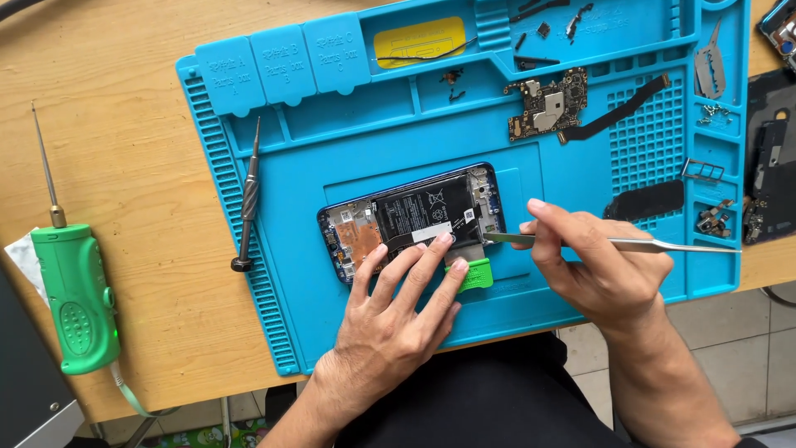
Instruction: The person disassembles a smartphone on a blue work mat, using a metal spudger to pry open the casing and remove the battery. They then use a green electric screwdriver to work on the battery itself.
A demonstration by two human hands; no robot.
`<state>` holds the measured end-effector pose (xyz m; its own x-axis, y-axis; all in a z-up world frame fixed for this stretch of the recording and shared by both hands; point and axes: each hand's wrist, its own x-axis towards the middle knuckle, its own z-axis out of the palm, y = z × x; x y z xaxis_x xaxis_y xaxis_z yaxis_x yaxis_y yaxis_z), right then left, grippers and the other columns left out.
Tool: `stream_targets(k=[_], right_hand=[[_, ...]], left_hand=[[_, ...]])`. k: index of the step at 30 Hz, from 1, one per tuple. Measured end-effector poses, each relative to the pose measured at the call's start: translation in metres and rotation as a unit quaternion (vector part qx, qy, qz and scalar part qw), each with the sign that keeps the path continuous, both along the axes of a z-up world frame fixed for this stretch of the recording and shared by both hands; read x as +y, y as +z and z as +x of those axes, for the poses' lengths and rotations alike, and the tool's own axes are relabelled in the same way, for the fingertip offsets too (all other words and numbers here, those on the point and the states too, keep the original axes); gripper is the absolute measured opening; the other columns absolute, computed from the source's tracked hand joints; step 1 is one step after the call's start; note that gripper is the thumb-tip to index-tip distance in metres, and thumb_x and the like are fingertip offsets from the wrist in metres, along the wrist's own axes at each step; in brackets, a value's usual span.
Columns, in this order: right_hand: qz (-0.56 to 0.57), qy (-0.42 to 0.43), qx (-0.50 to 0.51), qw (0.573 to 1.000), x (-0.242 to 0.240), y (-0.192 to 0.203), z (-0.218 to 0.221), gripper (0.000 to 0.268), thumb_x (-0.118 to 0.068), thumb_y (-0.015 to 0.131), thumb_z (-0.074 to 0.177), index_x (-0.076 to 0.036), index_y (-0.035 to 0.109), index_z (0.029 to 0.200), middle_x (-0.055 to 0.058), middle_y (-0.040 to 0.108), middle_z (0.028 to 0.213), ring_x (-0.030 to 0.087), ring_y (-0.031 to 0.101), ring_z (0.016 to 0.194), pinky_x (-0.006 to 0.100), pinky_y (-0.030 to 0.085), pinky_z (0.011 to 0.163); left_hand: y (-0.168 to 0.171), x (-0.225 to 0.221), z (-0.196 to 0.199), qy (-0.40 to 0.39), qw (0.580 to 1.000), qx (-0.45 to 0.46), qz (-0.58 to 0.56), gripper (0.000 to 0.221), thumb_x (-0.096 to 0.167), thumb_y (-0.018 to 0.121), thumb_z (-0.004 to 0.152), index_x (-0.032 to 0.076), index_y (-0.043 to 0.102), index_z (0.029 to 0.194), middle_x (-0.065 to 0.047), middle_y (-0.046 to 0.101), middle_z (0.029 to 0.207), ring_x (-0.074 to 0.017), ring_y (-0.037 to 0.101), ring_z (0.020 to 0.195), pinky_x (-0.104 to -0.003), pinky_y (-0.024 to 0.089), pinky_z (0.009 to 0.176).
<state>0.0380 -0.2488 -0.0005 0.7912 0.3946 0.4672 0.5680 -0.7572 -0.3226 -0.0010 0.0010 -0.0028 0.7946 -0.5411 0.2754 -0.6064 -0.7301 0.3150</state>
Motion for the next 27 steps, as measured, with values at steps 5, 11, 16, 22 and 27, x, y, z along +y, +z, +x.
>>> stream_targets(k=[5,11,16,22,27], right_hand=[[0.013,-0.006,0.004,1.0,0.0,0.001,0.001,0.017,0.005,0.07,0.104,0.006,0.076,0.12,0.011,0.082,0.094,0.021,0.078,0.078,0.028,0.058,0.071],[0.077,-0.016,0.05,0.996,0.003,0.008,0.003,0.016,0.008,0.065,0.105,0.012,0.072,0.119,0.021,0.079,0.094,0.027,0.079,0.083,0.03,0.061,0.072],[0.067,-0.019,0.069,0.995,0.006,0.003,0.002,0.018,0.007,0.066,0.105,0.01,0.072,0.123,0.02,0.08,0.097,0.024,0.08,0.083,0.025,0.06,0.069],[0.084,-0.024,0.098,0.991,0.009,0.0,-0.001,0.022,0.007,0.063,0.106,0.012,0.068,0.126,0.021,0.079,0.099,0.028,0.08,0.085,0.027,0.062,0.068],[0.015,-0.017,0.172,0.985,0.007,0.004,-0.002,0.03,0.002,0.057,0.107,-0.001,0.068,0.135,0.004,0.077,0.081,0.014,0.075,0.071,0.027,0.06,0.067]], left_hand=[[0.0,0.0,0.001,0.002,1.0,-0.001,-0.006,0.031,0.03,0.065,0.104,0.015,0.068,0.131,-0.012,0.061,0.144,-0.025,0.064,0.119,-0.048,0.043,0.108],[-0.001,0.0,0.0,-0.002,1.0,0.002,-0.006,0.032,0.03,0.065,0.104,0.014,0.068,0.132,-0.013,0.062,0.144,-0.0256,0.065,0.12,-0.048,0.044,0.107],[0.0,0.001,0.001,0.0,1.0,0.002,-0.011,0.031,0.03,0.065,0.104,0.014,0.068,0.13,-0.013,0.062,0.143,-0.0259,0.065,0.118,-0.049,0.044,0.107],[-0.001,0.001,0.001,0.004,1.0,0.003,-0.015,0.03,0.031,0.064,0.104,0.015,0.069,0.129,-0.011,0.063,0.143,-0.025,0.064,0.118,-0.048,0.043,0.107],[0.0,0.001,0.001,0.001,1.0,-0.002,-0.011,0.031,0.033,0.062,0.106,0.014,0.069,0.13,-0.011,0.063,0.142,-0.0252,0.064,0.119,-0.048,0.044,0.106]])
